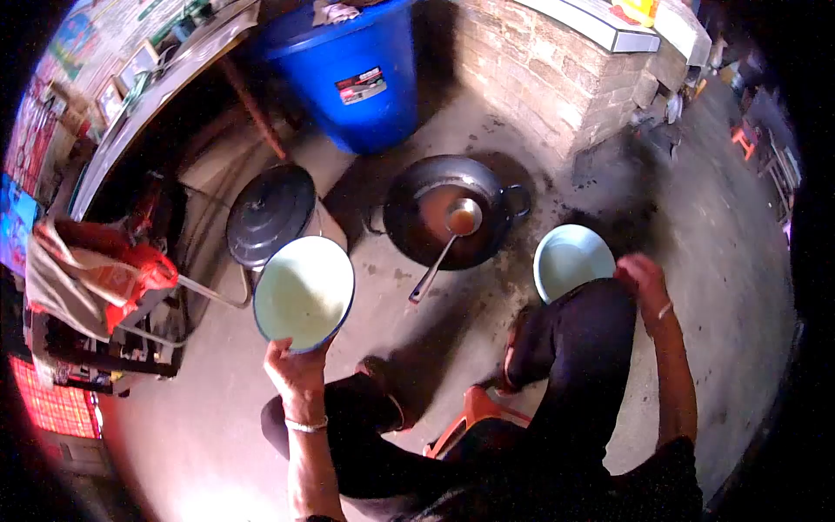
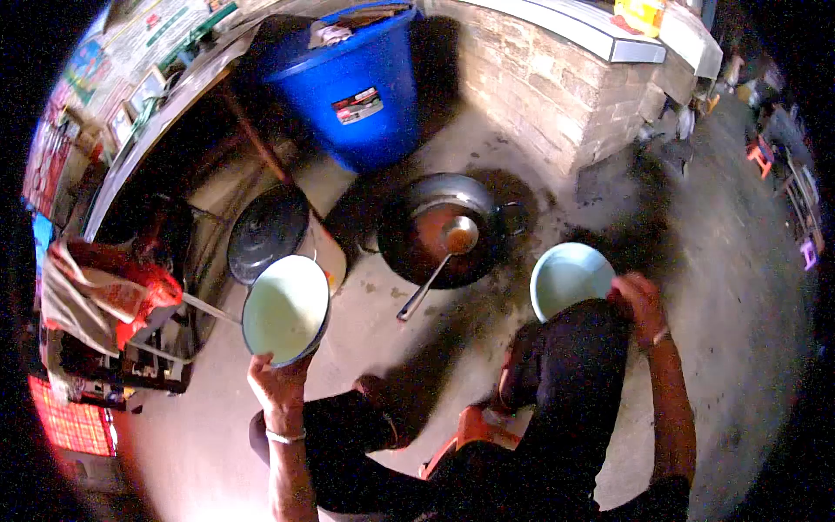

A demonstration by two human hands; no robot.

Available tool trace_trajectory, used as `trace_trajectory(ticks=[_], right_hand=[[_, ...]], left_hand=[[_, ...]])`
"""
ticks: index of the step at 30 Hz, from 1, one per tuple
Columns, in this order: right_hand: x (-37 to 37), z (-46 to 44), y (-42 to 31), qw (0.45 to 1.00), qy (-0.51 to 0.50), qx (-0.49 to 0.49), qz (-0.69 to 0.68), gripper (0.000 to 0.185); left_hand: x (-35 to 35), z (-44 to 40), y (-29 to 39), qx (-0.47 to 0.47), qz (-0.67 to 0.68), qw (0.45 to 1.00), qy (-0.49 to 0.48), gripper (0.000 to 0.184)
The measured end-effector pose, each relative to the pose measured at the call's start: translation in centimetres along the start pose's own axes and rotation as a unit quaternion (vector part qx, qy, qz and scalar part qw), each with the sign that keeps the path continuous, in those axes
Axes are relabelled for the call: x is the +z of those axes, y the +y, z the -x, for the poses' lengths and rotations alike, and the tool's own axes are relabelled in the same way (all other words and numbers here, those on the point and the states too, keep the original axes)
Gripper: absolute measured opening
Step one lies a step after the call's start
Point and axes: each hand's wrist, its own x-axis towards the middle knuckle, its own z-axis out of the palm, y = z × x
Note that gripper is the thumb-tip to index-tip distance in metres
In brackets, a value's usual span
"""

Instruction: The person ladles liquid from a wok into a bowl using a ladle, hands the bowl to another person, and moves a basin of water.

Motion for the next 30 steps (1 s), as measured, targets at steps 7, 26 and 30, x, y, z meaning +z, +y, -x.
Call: trace_trajectory(ticks=[7, 26, 30], right_hand=[[17.7, -3.7, -4.1, 0.975, -0.132, 0.064, -0.165, 0.015], [35.7, -9.1, 7.7, 0.819, -0.132, 0.477, -0.289, 0.029], [29.7, -8.6, 6.8, 0.881, -0.193, 0.43, -0.049, 0.019]], left_hand=[[-4.1, -0.6, -3.5, -0.002, 0.056, 0.998, 0.014, 0.068], [-29.8, -8.3, -21.1, -0.021, -0.117, 0.971, 0.205, 0.021], [-23.4, -6.5, -17.9, 0.208, -0.68, 0.677, 0.189, 0.041]])
